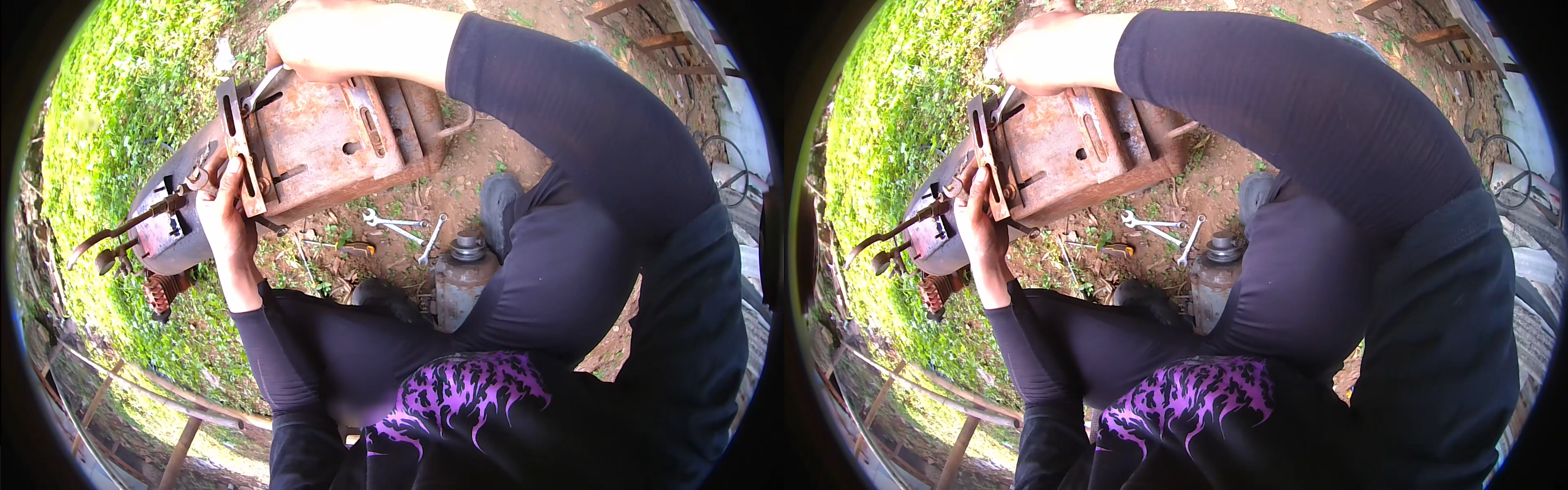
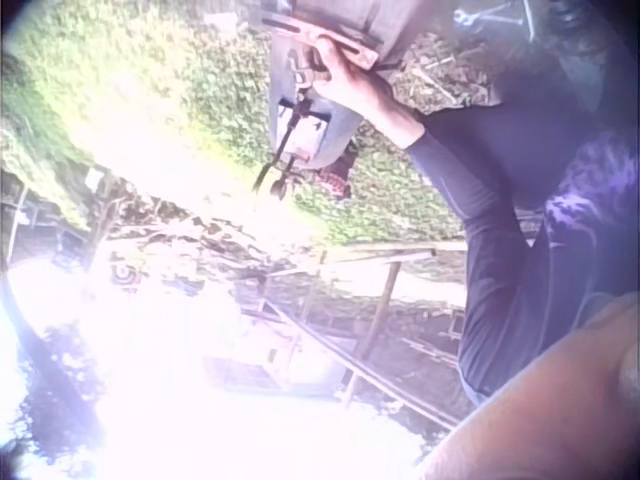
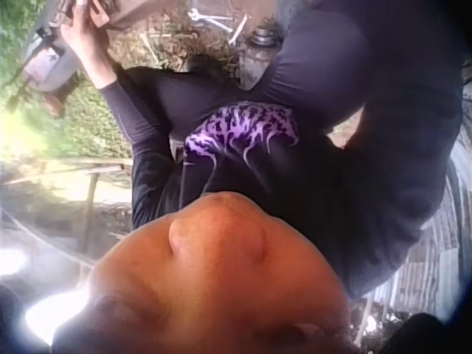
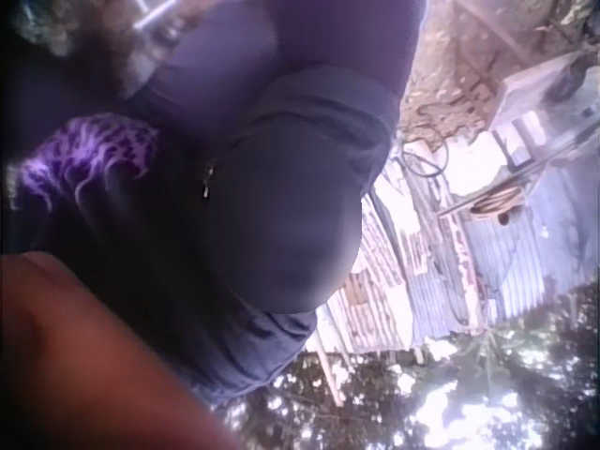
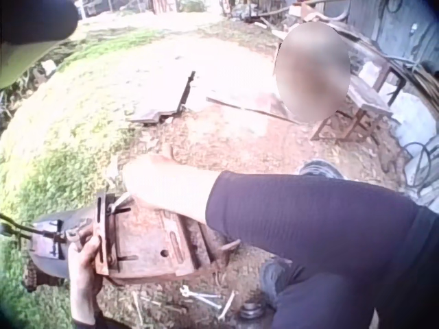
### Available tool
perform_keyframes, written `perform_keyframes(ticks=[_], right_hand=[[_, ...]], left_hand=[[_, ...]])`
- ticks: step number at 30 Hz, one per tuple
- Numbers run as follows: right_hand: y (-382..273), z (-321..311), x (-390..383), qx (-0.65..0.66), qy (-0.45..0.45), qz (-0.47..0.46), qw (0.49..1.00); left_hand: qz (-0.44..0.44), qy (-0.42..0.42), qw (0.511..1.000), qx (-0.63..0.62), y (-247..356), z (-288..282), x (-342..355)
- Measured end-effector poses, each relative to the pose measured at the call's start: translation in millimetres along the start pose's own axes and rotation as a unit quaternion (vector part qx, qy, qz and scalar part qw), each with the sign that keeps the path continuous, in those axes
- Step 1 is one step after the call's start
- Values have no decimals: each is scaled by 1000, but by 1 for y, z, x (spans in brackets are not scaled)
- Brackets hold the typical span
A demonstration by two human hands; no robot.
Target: The person uses a wrench to tighten or loosen bolts on a metal plate attached to a rusted air tank while sitting on the ground.
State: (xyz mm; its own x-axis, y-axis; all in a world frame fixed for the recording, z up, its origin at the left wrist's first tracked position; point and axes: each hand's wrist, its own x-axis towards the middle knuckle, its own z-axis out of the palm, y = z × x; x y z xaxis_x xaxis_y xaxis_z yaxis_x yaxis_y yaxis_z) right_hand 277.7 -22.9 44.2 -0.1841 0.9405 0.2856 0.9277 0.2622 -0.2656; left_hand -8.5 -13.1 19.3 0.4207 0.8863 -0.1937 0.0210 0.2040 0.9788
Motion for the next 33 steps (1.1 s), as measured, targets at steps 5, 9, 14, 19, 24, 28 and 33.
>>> perform_keyframes(ticks=[5, 9, 14, 19, 24, 28, 33], right_hand=[[9, -13, 6, 123, -126, 55, 983], [10, 9, 14, 130, -54, 11, 990], [22, 1, 16, 190, -129, -17, 973], [49, -10, 32, 175, -99, -82, 976], [34, 8, 49, 234, -99, -137, 958], [27, -36, 25, 170, -107, -53, 978], [-10, -22, 1, 39, -17, 12, 999]], left_hand=[[-4, -26, 999, -19, 3, -3, -2], [-1, -15, 1000, -18, 1, 1, 0], [-3, -13, 1000, -7, 3, -6, -4], [-7, -16, 1000, -26, 6, 12, 4], [-11, 8, 1000, -21, 8, -2, -10], [-23, -33, 998, -49, 6, 5, 5], [-25, -21, 998, -45, 4, -5, -2]])
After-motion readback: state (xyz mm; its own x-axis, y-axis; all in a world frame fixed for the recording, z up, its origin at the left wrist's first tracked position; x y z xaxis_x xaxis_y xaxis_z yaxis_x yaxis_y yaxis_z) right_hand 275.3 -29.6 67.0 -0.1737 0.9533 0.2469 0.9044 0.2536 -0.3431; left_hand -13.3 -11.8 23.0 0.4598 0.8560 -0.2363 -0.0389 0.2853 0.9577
